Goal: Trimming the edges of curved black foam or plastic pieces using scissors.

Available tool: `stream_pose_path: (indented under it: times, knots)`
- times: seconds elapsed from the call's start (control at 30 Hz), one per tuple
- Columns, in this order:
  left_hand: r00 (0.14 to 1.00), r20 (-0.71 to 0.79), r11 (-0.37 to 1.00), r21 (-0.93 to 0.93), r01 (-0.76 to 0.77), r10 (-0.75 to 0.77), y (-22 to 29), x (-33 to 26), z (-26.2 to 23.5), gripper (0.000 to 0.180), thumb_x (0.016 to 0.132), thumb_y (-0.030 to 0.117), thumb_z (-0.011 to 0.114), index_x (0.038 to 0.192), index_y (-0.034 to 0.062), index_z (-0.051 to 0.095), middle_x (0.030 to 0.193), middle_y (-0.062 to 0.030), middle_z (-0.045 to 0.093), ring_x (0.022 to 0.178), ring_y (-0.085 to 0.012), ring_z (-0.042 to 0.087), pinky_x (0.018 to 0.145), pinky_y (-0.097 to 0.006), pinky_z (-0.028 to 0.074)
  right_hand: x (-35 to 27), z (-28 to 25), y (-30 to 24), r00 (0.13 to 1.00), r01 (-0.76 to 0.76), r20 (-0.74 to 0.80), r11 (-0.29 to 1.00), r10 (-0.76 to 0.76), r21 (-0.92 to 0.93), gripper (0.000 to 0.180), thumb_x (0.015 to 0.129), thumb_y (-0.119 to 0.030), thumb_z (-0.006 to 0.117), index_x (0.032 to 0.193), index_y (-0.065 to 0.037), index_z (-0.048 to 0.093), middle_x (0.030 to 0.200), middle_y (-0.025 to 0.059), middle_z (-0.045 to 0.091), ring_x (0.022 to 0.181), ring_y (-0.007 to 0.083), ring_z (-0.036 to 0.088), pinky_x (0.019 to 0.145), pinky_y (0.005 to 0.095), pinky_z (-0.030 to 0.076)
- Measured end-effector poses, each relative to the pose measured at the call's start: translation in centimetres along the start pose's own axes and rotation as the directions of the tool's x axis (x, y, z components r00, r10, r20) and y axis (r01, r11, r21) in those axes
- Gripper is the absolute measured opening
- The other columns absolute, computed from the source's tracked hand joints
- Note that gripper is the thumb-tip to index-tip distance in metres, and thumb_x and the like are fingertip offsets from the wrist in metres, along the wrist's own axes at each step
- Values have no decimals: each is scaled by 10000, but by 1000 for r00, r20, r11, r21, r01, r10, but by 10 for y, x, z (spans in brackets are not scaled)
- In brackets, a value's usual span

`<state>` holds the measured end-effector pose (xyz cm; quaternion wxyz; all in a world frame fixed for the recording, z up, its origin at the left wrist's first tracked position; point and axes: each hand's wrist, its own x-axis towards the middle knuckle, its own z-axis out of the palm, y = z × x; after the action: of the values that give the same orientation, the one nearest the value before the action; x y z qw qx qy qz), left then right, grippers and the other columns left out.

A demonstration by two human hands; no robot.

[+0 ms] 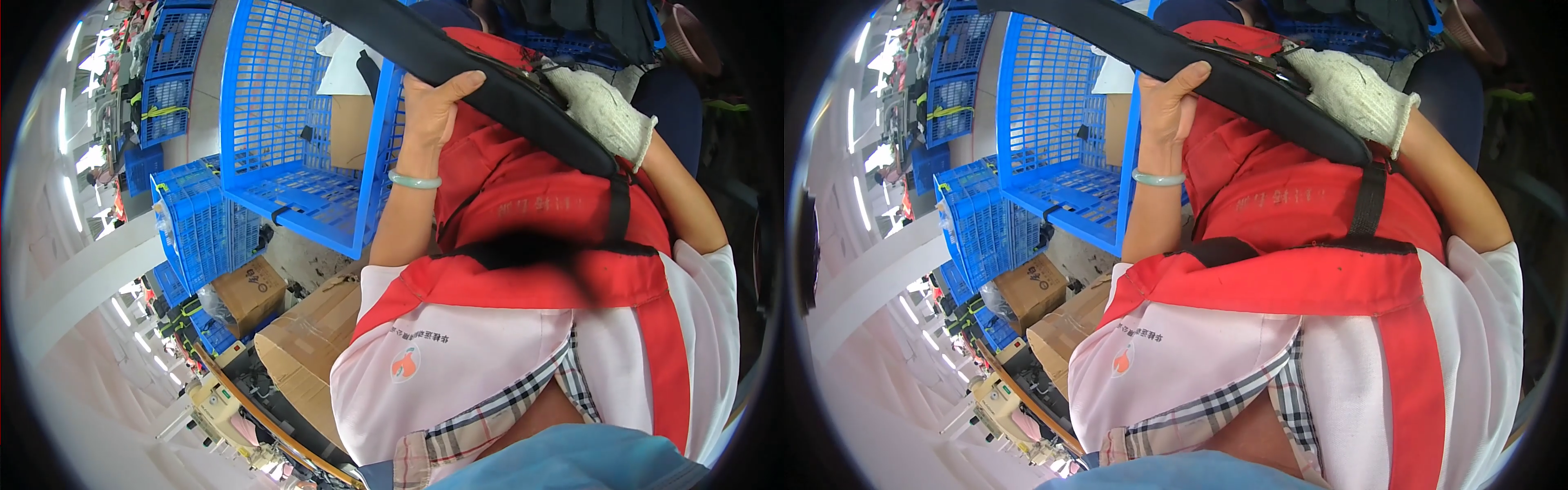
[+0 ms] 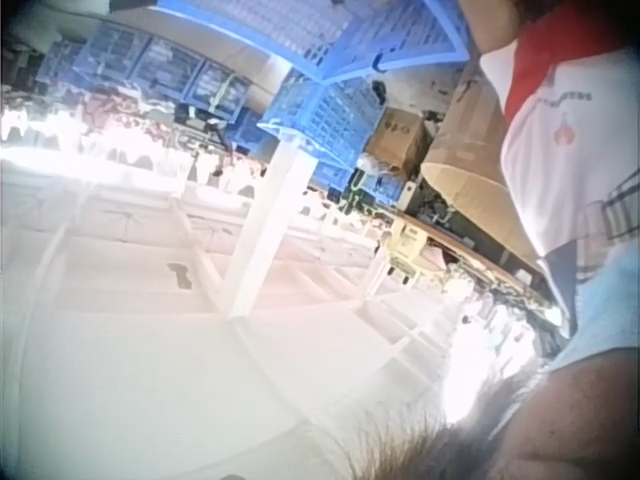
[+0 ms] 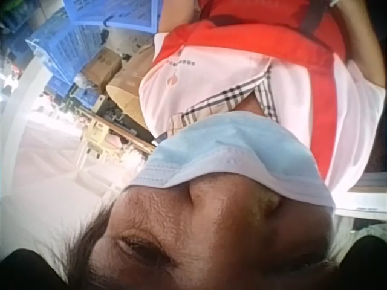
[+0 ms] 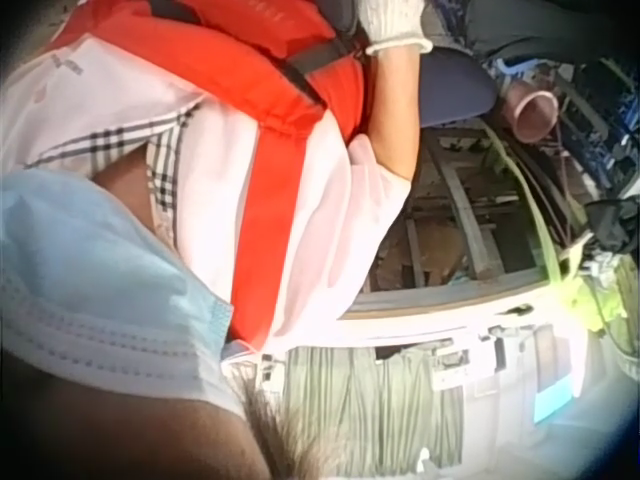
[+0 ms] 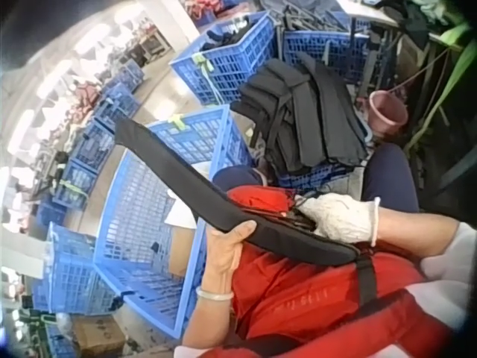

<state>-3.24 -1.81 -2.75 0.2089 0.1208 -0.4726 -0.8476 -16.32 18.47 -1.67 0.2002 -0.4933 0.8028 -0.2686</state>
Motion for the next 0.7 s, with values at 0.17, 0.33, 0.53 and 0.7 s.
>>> stream_pose_path:
  times: [0.17,0.33,0.53,0.7]
  knots:
    - [999,-38,983,-185,19,-26,-1,-1,-5,349,727,-89,725,1039,25,618,984,-55,647,893,-168,626,858,-294,502,3,-3,-1,1000,-11,-14,1000,11,6,397,823,-302,623,1102,-20,595,931,216,641,870,381,620,732,420,487]
    - [998,-56,986,-168,15,-24,0,2,-6,326,745,-73,719,1038,33,622,975,-50,646,884,-163,618,861,-288,491,2,12,9,999,-44,4,999,44,-18,430,801,-264,634,1158,-32,575,963,208,639,900,378,614,776,416,487]
    - [999,-38,986,-164,-3,-3,-7,-1,-2,330,725,-83,736,1014,38,633,957,-44,650,873,-158,620,841,-286,499,3,18,7,996,35,-80,999,-37,-30,448,829,-305,619,1185,-40,559,958,210,647,898,379,623,776,433,496]
    - [999,-47,981,-196,-11,2,-13,-2,-6,285,785,-79,679,1033,45,614,959,-66,656,893,-197,636,862,-328,513,6,14,5,1000,-22,-3,997,22,-75,416,834,-292,615,1160,-38,567,933,212,644,899,381,617,767,443,491]
